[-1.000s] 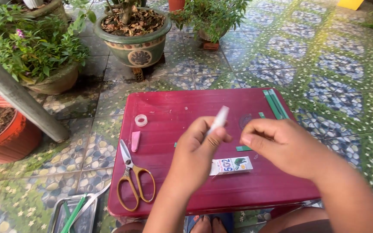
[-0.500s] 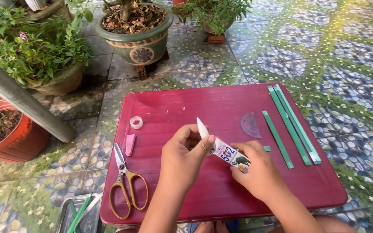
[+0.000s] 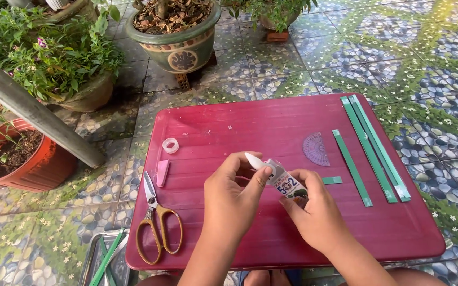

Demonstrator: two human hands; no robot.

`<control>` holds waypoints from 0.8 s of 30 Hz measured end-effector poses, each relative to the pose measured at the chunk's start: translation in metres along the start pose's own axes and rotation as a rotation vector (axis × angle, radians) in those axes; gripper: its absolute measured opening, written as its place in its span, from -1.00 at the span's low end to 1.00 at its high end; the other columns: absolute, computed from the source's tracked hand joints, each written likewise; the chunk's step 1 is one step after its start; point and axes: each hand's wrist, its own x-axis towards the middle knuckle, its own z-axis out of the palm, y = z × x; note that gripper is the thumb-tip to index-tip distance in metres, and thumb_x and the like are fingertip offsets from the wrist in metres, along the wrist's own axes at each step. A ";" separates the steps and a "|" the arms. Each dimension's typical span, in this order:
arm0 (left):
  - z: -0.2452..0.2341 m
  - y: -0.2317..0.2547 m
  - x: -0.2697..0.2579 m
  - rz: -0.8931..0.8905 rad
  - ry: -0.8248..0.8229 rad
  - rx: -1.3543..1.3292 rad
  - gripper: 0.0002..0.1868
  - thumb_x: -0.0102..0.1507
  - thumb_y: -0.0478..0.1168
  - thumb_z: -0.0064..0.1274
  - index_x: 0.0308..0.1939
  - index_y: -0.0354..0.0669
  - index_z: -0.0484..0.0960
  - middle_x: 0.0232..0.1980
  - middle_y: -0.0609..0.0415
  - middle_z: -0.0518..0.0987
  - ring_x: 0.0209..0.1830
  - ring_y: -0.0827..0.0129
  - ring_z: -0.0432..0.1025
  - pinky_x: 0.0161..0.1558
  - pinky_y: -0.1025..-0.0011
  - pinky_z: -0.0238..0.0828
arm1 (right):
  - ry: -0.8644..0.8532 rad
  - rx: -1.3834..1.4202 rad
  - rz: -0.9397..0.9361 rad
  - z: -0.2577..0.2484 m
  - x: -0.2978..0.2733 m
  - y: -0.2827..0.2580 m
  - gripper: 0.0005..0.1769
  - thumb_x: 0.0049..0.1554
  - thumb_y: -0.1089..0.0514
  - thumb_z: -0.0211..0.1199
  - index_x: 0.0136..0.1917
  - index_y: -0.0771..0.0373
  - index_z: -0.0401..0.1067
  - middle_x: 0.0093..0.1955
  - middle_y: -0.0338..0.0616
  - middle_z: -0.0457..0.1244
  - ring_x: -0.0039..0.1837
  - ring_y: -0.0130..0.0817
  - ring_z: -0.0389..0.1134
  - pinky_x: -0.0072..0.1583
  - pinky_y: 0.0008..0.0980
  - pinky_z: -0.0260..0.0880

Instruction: A person is seen arranging green plastic strips on a red table, applying super glue to join them at specific points, and then bundling the strips together.

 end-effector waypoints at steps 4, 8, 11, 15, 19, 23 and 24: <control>0.003 -0.002 -0.001 0.035 -0.008 0.037 -0.89 0.03 -0.17 0.08 -0.39 0.00 0.53 -0.31 0.36 0.62 -0.49 0.63 0.43 -0.40 0.63 0.40 | 0.011 0.072 0.013 0.001 -0.002 0.000 -0.57 -0.11 0.14 0.24 0.04 0.10 0.23 -0.06 -0.26 0.27 -0.12 -0.43 0.33 -0.14 -0.45 0.37; 0.004 -0.004 -0.001 0.071 0.001 0.077 -0.91 0.03 -0.15 0.07 -0.41 0.02 0.54 -0.27 0.37 0.61 -0.45 0.60 0.36 -0.41 0.60 0.33 | 0.029 0.084 0.000 0.003 -0.002 0.003 -0.56 -0.12 0.12 0.26 0.04 0.09 0.23 -0.06 -0.26 0.26 -0.13 -0.43 0.34 -0.12 -0.46 0.37; 0.003 -0.007 0.000 0.169 -0.020 0.186 -0.82 0.05 0.02 0.02 -0.48 0.08 0.53 -0.31 0.38 0.57 -0.31 0.53 0.31 -0.45 0.56 0.29 | 0.014 0.164 0.014 0.005 -0.002 0.003 -0.58 -0.11 0.17 0.24 0.03 0.12 0.24 -0.10 -0.24 0.26 -0.21 -0.44 0.31 -0.17 -0.49 0.36; 0.003 -0.005 -0.003 0.149 0.002 0.136 -0.79 0.06 -0.03 0.00 -0.27 0.06 0.54 -0.21 0.30 0.49 -0.32 0.54 0.34 -0.38 0.56 0.32 | 0.011 0.155 0.029 0.007 -0.002 0.004 -0.59 -0.11 0.17 0.24 0.02 0.12 0.23 -0.12 -0.24 0.28 -0.20 -0.43 0.32 -0.17 -0.47 0.35; 0.003 -0.005 -0.002 0.238 0.056 0.157 -0.94 0.10 -0.15 -0.01 -0.40 0.02 0.55 -0.36 0.32 0.52 -0.46 0.59 0.34 -0.49 0.60 0.26 | 0.021 0.139 0.034 0.008 -0.002 0.007 -0.55 -0.12 0.16 0.24 0.05 0.10 0.21 -0.12 -0.24 0.29 -0.21 -0.42 0.33 -0.16 -0.46 0.34; 0.010 -0.014 -0.004 0.387 0.034 0.189 -0.84 0.11 -0.05 -0.02 -0.38 0.01 0.57 -0.31 0.26 0.58 -0.30 0.45 0.40 -0.39 0.54 0.34 | 0.020 0.130 0.025 0.009 -0.002 0.010 -0.58 -0.11 0.13 0.23 0.03 0.09 0.22 -0.15 -0.27 0.29 -0.22 -0.44 0.32 -0.18 -0.45 0.32; 0.012 -0.014 -0.005 0.367 0.003 0.241 -0.89 0.10 -0.09 0.02 -0.36 0.06 0.59 -0.34 0.28 0.56 -0.32 0.41 0.36 -0.36 0.51 0.32 | 0.031 0.152 -0.010 0.010 -0.002 0.012 -0.60 -0.10 0.14 0.22 0.03 0.12 0.22 -0.16 -0.25 0.28 -0.20 -0.45 0.33 -0.17 -0.47 0.35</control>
